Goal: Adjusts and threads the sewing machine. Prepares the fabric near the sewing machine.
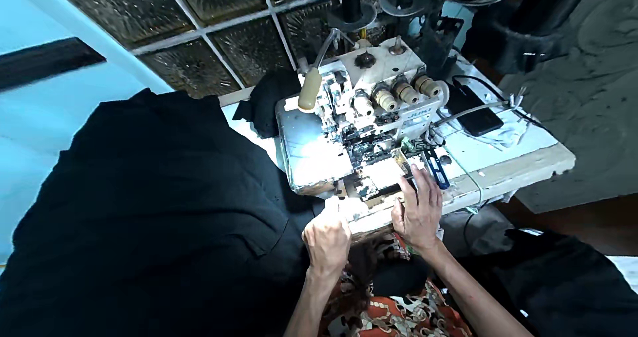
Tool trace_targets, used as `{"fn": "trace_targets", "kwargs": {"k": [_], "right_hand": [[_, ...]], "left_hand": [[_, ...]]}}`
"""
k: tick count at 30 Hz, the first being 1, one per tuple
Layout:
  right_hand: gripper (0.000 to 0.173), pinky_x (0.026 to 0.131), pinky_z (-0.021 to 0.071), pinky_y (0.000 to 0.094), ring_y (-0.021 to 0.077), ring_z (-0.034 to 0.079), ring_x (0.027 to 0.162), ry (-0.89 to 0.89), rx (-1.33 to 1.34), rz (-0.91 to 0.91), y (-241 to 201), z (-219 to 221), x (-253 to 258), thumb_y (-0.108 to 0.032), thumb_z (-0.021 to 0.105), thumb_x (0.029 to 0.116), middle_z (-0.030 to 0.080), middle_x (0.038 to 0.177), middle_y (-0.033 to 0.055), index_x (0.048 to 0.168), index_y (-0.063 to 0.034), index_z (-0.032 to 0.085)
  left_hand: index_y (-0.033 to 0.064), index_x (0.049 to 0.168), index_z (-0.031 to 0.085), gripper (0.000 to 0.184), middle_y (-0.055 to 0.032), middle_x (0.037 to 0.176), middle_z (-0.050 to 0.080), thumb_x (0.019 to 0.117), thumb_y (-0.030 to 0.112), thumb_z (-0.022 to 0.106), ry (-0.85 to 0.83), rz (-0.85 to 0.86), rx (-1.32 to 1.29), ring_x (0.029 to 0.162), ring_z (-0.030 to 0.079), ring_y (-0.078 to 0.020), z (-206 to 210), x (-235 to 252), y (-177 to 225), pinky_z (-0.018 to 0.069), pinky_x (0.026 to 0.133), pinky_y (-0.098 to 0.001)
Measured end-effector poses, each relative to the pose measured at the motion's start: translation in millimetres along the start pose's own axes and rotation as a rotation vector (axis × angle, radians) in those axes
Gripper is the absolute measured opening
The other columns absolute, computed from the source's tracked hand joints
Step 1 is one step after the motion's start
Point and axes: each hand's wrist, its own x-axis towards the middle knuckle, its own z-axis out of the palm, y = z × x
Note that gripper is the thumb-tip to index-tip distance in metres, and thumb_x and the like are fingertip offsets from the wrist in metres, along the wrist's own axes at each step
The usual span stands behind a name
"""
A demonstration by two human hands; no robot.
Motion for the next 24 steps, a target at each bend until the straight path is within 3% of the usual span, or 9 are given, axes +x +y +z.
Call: {"fn": "trace_targets", "kwargs": {"k": [4, 9, 12, 18, 21, 24], "right_hand": [[0.049, 0.107, 0.0422, 0.0574, 0.0478, 0.054, 0.132, -0.004, 0.007, -0.003, 0.1, 0.4, -0.9, -0.032, 0.037, 0.0990, 0.059, 0.142, 0.0242, 0.128, -0.0062, 0.066], [0.049, 0.107, 0.0428, 0.0580, 0.0486, 0.054, 0.132, -0.012, 0.005, 0.002, -0.7, 0.1, -0.2, -0.032, 0.037, 0.0983, 0.060, 0.141, 0.0232, 0.127, -0.0048, 0.067], [0.052, 0.107, 0.0429, 0.0581, 0.0491, 0.055, 0.130, -0.014, 0.004, -0.002, -0.8, 0.3, 0.1, -0.035, 0.035, 0.0992, 0.061, 0.140, 0.0239, 0.127, -0.0051, 0.068], [0.054, 0.106, 0.0443, 0.0568, 0.0494, 0.055, 0.130, -0.028, -0.013, -0.001, -1.5, -1.2, 0.3, -0.036, 0.034, 0.0992, 0.061, 0.140, 0.0239, 0.127, -0.0043, 0.068], [0.053, 0.104, 0.0458, 0.0568, 0.0498, 0.056, 0.129, -0.027, -0.017, 0.000, -2.8, -2.0, 1.3, -0.034, 0.036, 0.0984, 0.062, 0.139, 0.0244, 0.126, -0.0028, 0.068], [0.052, 0.103, 0.0462, 0.0568, 0.0494, 0.057, 0.128, -0.021, -0.012, 0.009, -3.7, -2.6, 2.8, -0.034, 0.037, 0.0981, 0.062, 0.138, 0.0246, 0.126, -0.0033, 0.068]], "left_hand": [[0.0025, 0.106, 0.074, 0.022, -0.0077, 0.079, 0.074, 0.0982, 0.013, 0.057, -0.129, -0.104, -0.388, 0.068, 0.069, -0.0130, -4.4, 2.2, -29.0, 0.0557, 0.066, -0.0299], [0.0025, 0.107, 0.074, 0.022, -0.0005, 0.086, 0.072, 0.0969, 0.012, 0.057, -0.304, -0.083, -0.622, 0.071, 0.061, 0.0044, -30.6, 9.2, -54.0, 0.0495, 0.067, -0.0139], [0.0037, 0.106, 0.075, 0.024, -0.0024, 0.089, 0.075, 0.0962, 0.014, 0.056, -0.358, 0.006, -0.577, 0.073, 0.065, 0.0011, -44.4, 2.9, -54.7, 0.0522, 0.069, -0.0160], [0.0020, 0.105, 0.076, 0.024, -0.0088, 0.079, 0.075, 0.0954, 0.011, 0.055, -0.065, 0.046, -0.276, 0.065, 0.070, -0.0160, -27.1, -1.4, -35.0, 0.0549, 0.060, -0.0310], [-0.0011, 0.105, 0.075, 0.025, -0.0131, 0.077, 0.074, 0.0950, 0.009, 0.055, -0.045, 0.098, -0.176, 0.063, 0.072, -0.0261, -9.5, -4.2, -28.8, 0.0547, 0.054, -0.0398], [0.0005, 0.105, 0.075, 0.025, -0.0107, 0.079, 0.074, 0.0945, 0.011, 0.055, -0.096, 0.116, -0.242, 0.063, 0.072, -0.0228, -17.9, -7.5, -27.9, 0.0555, 0.055, -0.0378]]}}
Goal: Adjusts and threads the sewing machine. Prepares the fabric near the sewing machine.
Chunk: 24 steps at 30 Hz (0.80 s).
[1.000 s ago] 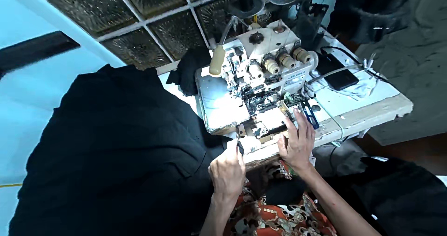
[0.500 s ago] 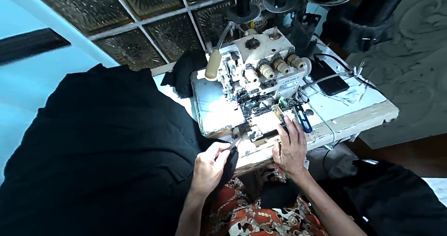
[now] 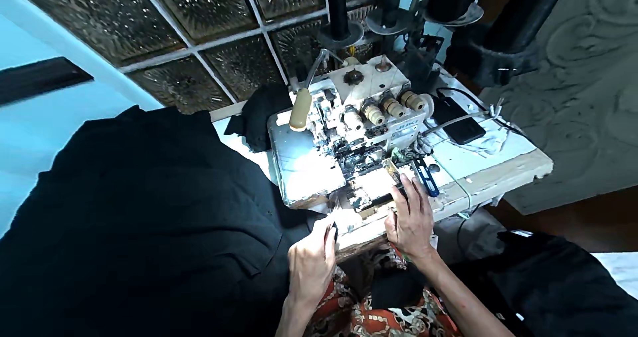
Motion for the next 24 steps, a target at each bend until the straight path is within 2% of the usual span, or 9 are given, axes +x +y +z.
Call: {"fn": "trace_targets", "kwargs": {"k": [4, 9, 12, 14, 16, 18, 20, 22, 24], "right_hand": [[0.051, 0.106, 0.0450, 0.0570, 0.0480, 0.057, 0.129, -0.004, 0.009, 0.010, -0.6, 0.1, 0.8, -0.034, 0.038, 0.0982, 0.063, 0.138, 0.0243, 0.127, -0.0047, 0.068], [0.051, 0.105, 0.0453, 0.0570, 0.0474, 0.056, 0.130, -0.004, 0.016, 0.009, 0.4, 0.7, 0.1, -0.033, 0.037, 0.0978, 0.062, 0.138, 0.0234, 0.127, -0.0056, 0.067], [0.050, 0.104, 0.0465, 0.0574, 0.0468, 0.057, 0.129, 0.005, 0.020, 0.017, 0.3, 0.6, 1.2, -0.033, 0.037, 0.0979, 0.063, 0.138, 0.0230, 0.126, -0.0062, 0.068], [0.050, 0.103, 0.0467, 0.0573, 0.0472, 0.057, 0.129, 0.003, 0.021, 0.019, -0.2, 0.9, 0.7, -0.034, 0.037, 0.0983, 0.062, 0.139, 0.0230, 0.127, -0.0060, 0.068], [0.051, 0.104, 0.0462, 0.0569, 0.0474, 0.057, 0.129, 0.008, 0.021, 0.016, -1.2, 0.9, 0.7, -0.034, 0.036, 0.0985, 0.062, 0.139, 0.0231, 0.127, -0.0054, 0.068], [0.051, 0.104, 0.0458, 0.0574, 0.0475, 0.057, 0.129, 0.009, 0.024, 0.015, -1.8, 1.1, 1.0, -0.033, 0.037, 0.0975, 0.062, 0.139, 0.0235, 0.127, -0.0050, 0.067], [0.052, 0.104, 0.0461, 0.0579, 0.0481, 0.057, 0.129, 0.010, 0.020, 0.009, -0.9, 0.8, 1.9, -0.033, 0.037, 0.0973, 0.061, 0.139, 0.0246, 0.128, -0.0045, 0.067], [0.051, 0.104, 0.0465, 0.0573, 0.0485, 0.057, 0.128, 0.005, 0.019, 0.008, -1.3, -0.7, 1.2, -0.032, 0.038, 0.0971, 0.061, 0.139, 0.0254, 0.128, -0.0039, 0.067], [0.051, 0.103, 0.0469, 0.0577, 0.0488, 0.057, 0.128, 0.005, 0.020, 0.006, -1.4, -0.8, 0.7, -0.032, 0.038, 0.0969, 0.061, 0.139, 0.0259, 0.128, -0.0031, 0.067]], "left_hand": [[0.0023, 0.104, 0.075, 0.024, -0.0067, 0.083, 0.075, 0.0951, 0.013, 0.056, -0.040, -0.014, -0.149, 0.067, 0.070, -0.0096, -31.2, -8.3, -2.4, 0.0555, 0.062, -0.0244], [-0.0039, 0.105, 0.074, 0.024, -0.0145, 0.081, 0.075, 0.0933, 0.008, 0.057, 0.006, -0.048, -0.023, 0.063, 0.072, -0.0256, -22.9, -22.1, 3.5, 0.0571, 0.056, -0.0406], [-0.0021, 0.105, 0.074, 0.024, -0.0108, 0.087, 0.077, 0.0950, 0.011, 0.057, -0.034, 0.002, -0.157, 0.070, 0.073, -0.0143, -26.7, -30.8, 7.6, 0.0577, 0.065, -0.0271], [-0.0029, 0.104, 0.074, 0.023, -0.0113, 0.084, 0.075, 0.0954, 0.011, 0.056, 0.035, -0.005, -0.139, 0.066, 0.070, -0.0125, -29.1, -31.5, 7.3, 0.0552, 0.063, -0.0241], [-0.0034, 0.104, 0.074, 0.023, -0.0124, 0.082, 0.075, 0.0940, 0.009, 0.057, 0.070, -0.003, -0.055, 0.061, 0.069, -0.0190, -23.9, -33.0, 3.0, 0.0553, 0.057, -0.0318], [-0.0020, 0.108, 0.075, 0.025, -0.0120, 0.090, 0.078, 0.0918, 0.008, 0.059, -0.012, 0.019, -0.041, 0.067, 0.075, -0.0242, -19.8, -37.9, -5.0, 0.0592, 0.060, -0.0395], [-0.0020, 0.111, 0.074, 0.026, -0.0117, 0.094, 0.078, 0.0922, 0.007, 0.059, -0.057, -0.033, -0.121, 0.072, 0.076, -0.0217, -24.5, -40.6, -9.1, 0.0601, 0.065, -0.0374], [-0.0018, 0.113, 0.073, 0.026, -0.0089, 0.084, 0.075, 0.0945, 0.008, 0.057, -0.037, -0.157, -0.221, 0.065, 0.069, -0.0119, -33.3, -41.5, -12.4, 0.0570, 0.062, -0.0282], [-0.0022, 0.115, 0.072, 0.029, -0.0039, 0.066, 0.064, 0.0951, 0.011, 0.055, 0.003, -0.248, -0.256, 0.050, 0.054, -0.0063, -35.3, -42.6, -19.8, 0.0472, 0.050, -0.0232]]}}
